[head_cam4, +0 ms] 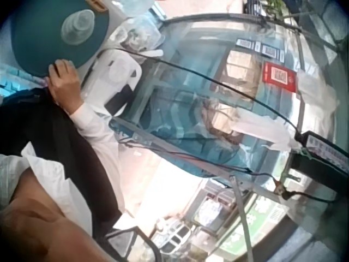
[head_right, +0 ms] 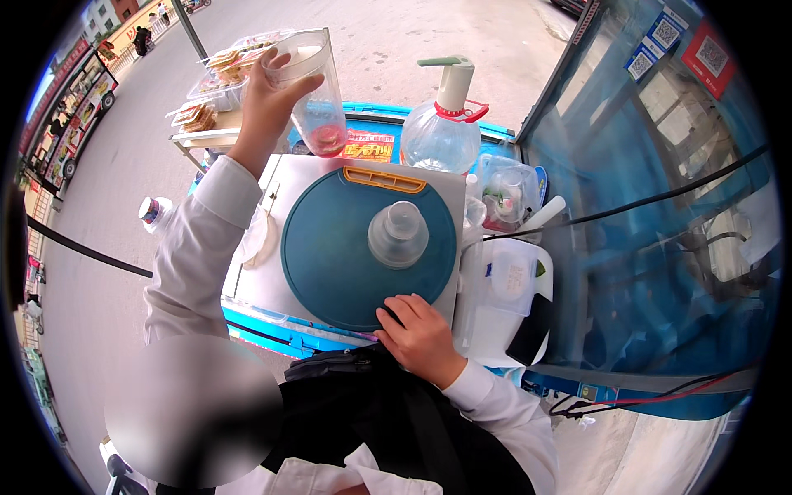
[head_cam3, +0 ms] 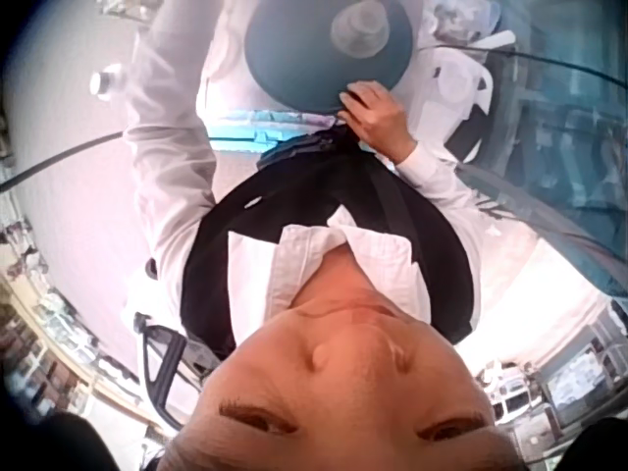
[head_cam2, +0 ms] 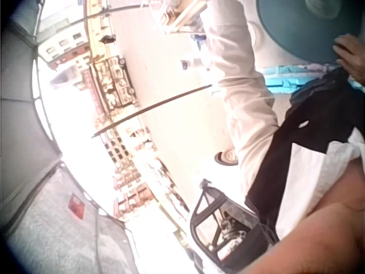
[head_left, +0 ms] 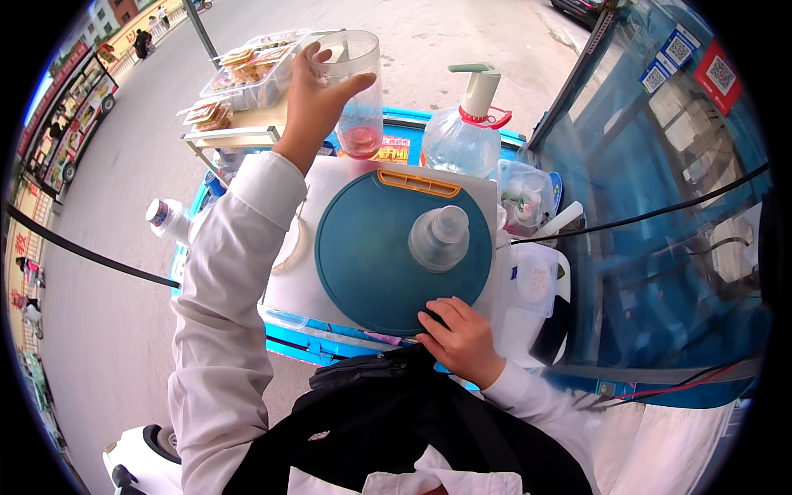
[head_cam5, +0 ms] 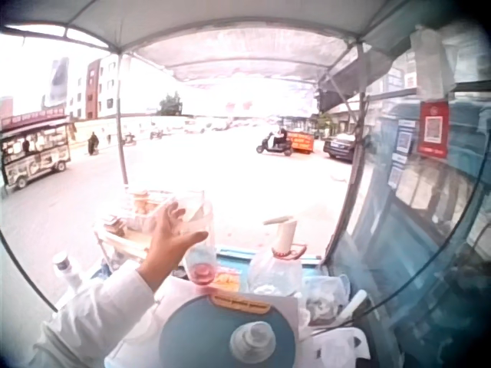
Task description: The person prepares a drink at a street food cart. They use a manual pump to add a green ingredient into a plastic cup, then add a red syrup and water from a large dispenser. The person handles a blue lid and a metal tray during the process.
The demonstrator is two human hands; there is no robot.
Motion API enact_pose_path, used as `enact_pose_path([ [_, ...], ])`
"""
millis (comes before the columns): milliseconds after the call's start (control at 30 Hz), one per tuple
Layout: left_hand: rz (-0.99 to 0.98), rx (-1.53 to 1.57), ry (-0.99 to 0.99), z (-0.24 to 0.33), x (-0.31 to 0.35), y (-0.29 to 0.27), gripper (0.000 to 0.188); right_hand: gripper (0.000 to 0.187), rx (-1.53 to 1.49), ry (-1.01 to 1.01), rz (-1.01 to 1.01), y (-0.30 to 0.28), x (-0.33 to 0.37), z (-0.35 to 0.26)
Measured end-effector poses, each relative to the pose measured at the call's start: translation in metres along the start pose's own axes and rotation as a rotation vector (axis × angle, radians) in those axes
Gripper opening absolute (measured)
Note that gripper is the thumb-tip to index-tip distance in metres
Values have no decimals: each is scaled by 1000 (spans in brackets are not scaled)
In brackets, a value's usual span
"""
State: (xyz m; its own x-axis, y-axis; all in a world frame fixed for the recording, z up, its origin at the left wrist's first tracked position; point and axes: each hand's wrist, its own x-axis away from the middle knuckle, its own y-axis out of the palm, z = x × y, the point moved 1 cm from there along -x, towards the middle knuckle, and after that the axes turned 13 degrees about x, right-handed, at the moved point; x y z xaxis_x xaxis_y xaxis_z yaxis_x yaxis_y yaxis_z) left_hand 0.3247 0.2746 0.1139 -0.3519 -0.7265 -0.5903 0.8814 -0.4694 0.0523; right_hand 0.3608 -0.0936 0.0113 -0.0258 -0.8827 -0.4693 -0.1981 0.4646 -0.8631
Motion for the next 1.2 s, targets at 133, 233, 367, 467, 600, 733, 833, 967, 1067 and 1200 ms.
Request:
enact_pose_path([
  [133, -1, 49, -29, -20, -3, 17, 96, 27, -36, 20, 8, -6, -4, -1],
  [233, -14, 58, -78, -32, -10, 39, 95, 23, -98, 94, 84, -34, -2, 22],
  [367, -3, -60, -125, -60, -12, 41, 96, 29, -74, 343, 304, -74, -39, 77],
  [467, -19, -123, -128, -82, -15, 60, 97, 35, -127, 457, 315, -91, -91, 123],
  [600, -125, -201, -186, -123, -14, 76, 99, 41, -123, 495, 302, -68, -182, 203],
  [733, -196, -195, -317, -137, -10, 105, 98, 59, 87, 540, 257, 3, -238, 296],
  [833, -240, -263, -280, -150, -10, 108, 99, 67, 305, 561, 162, 31, -266, 321],
  [967, -263, -299, -309, -152, -13, 121, 99, 66, 418, 535, 68, 35, -280, 335],
  [1067, -239, -267, -311, -158, -18, 135, 99, 57, 466, 479, 134, 41, -279, 338],
  [1200, -192, -266, -260, -156, -23, 148, 97, 56, 526, 452, 233, 43, -276, 337],
])
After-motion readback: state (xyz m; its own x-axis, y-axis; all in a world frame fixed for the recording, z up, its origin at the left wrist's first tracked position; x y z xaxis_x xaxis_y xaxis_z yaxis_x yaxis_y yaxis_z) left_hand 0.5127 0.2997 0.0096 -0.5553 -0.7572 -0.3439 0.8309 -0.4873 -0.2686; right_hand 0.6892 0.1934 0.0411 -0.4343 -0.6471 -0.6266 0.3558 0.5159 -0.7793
